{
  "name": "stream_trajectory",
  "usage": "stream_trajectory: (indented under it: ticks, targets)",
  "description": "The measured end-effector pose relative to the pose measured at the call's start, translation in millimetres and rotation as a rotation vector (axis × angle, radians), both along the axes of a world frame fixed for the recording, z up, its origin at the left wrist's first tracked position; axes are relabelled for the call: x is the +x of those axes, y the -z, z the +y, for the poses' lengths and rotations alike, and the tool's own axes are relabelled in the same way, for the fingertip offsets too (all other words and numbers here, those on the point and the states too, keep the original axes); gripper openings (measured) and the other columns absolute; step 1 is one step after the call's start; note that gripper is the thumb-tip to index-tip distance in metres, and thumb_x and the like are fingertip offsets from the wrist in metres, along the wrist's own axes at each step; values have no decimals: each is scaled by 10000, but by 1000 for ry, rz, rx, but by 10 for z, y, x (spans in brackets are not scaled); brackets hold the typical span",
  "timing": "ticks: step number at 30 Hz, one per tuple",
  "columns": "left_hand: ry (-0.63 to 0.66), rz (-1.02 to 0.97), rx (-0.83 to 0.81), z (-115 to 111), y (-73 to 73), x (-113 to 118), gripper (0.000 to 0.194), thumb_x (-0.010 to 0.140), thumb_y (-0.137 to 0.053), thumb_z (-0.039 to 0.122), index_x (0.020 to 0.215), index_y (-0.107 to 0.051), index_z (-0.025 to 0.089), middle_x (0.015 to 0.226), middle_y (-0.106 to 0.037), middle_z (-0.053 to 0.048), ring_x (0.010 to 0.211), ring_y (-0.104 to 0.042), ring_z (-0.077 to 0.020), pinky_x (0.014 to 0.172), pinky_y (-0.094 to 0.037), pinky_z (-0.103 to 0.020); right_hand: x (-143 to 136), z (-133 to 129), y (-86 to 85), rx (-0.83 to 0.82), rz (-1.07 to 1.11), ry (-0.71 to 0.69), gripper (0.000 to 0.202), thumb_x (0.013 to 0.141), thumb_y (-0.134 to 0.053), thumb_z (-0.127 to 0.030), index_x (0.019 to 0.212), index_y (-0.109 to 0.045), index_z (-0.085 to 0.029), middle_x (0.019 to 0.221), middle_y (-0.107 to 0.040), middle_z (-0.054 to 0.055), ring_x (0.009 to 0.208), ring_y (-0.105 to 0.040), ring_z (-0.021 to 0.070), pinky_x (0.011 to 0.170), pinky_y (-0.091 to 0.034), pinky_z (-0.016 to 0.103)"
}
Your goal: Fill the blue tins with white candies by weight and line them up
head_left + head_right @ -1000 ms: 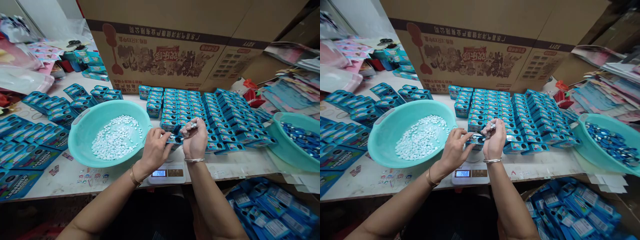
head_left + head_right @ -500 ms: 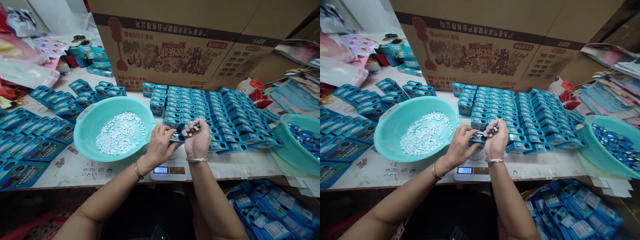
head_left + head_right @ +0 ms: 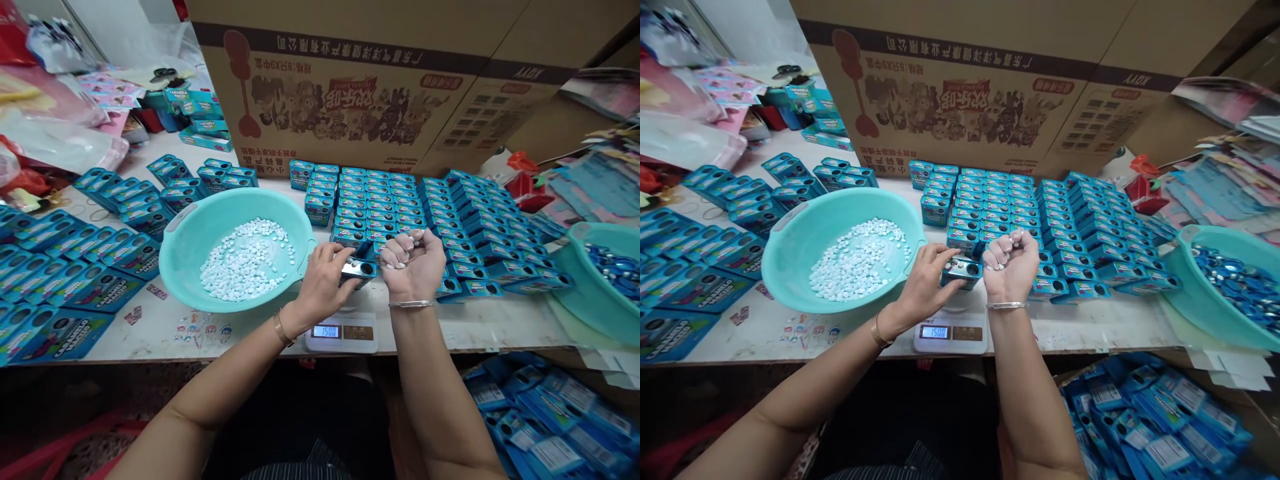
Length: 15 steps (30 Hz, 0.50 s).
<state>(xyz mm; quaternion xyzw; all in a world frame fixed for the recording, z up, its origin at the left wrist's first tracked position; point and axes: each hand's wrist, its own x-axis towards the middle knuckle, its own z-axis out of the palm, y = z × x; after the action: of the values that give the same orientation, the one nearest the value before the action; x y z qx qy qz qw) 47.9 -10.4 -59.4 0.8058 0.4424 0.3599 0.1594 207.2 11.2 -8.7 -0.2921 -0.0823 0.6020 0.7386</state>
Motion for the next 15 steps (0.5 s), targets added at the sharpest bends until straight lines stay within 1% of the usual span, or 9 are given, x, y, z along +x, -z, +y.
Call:
stream_trajectory:
  ticks: [2, 6, 9, 12, 15]
  targets:
    - [0, -9, 20, -5, -2, -16, 466, 844, -689, 277, 1267, -533, 157, 1196, -548, -133, 1156, -487, -296, 1009, -452, -478, 19, -13, -15, 15, 2, -13, 260, 885, -513, -273, 659, -400, -212, 554, -297, -85, 370, -223, 59, 310, -194, 177]
    - [-17, -6, 73, -18, 4, -78, 477, 844, -695, 277, 1272, -528, 146, 1195, -541, -134, 1134, -498, -290, 1004, -467, -475, 57, -56, -47, 13, 19, -24, 266, 916, -443, -258, 656, -422, -210, 549, -282, -80, 364, -226, 67, 301, -194, 187]
    - [-44, 31, 137, -41, 31, -131, 435, 868, -668, 278, 1255, -543, 126, 1182, -555, -145, 1164, -487, -303, 1019, -463, -485, 103, -108, -59, 27, 19, -23, 256, 912, -464, -256, 663, -438, -207, 549, -273, -83, 363, -225, 66, 299, -198, 183]
    - [-61, 108, 201, -88, 64, -143, 349, 903, -614, 269, 1218, -576, 124, 1162, -589, -153, 1223, -467, -327, 1060, -424, -535, 158, -185, -41, 45, 14, -15, 247, 906, -486, -253, 666, -448, -204, 551, -272, -85, 368, -233, 64, 303, -207, 176]
    - [-67, 190, 198, -149, 71, -81, 322, 907, -601, 266, 1209, -595, 156, 1212, -609, -148, 1262, -467, -345, 1101, -351, -608, 199, -262, -3, 46, 18, 1, 253, 914, -457, -245, 666, -457, -199, 550, -281, -81, 372, -241, 64, 308, -214, 175]
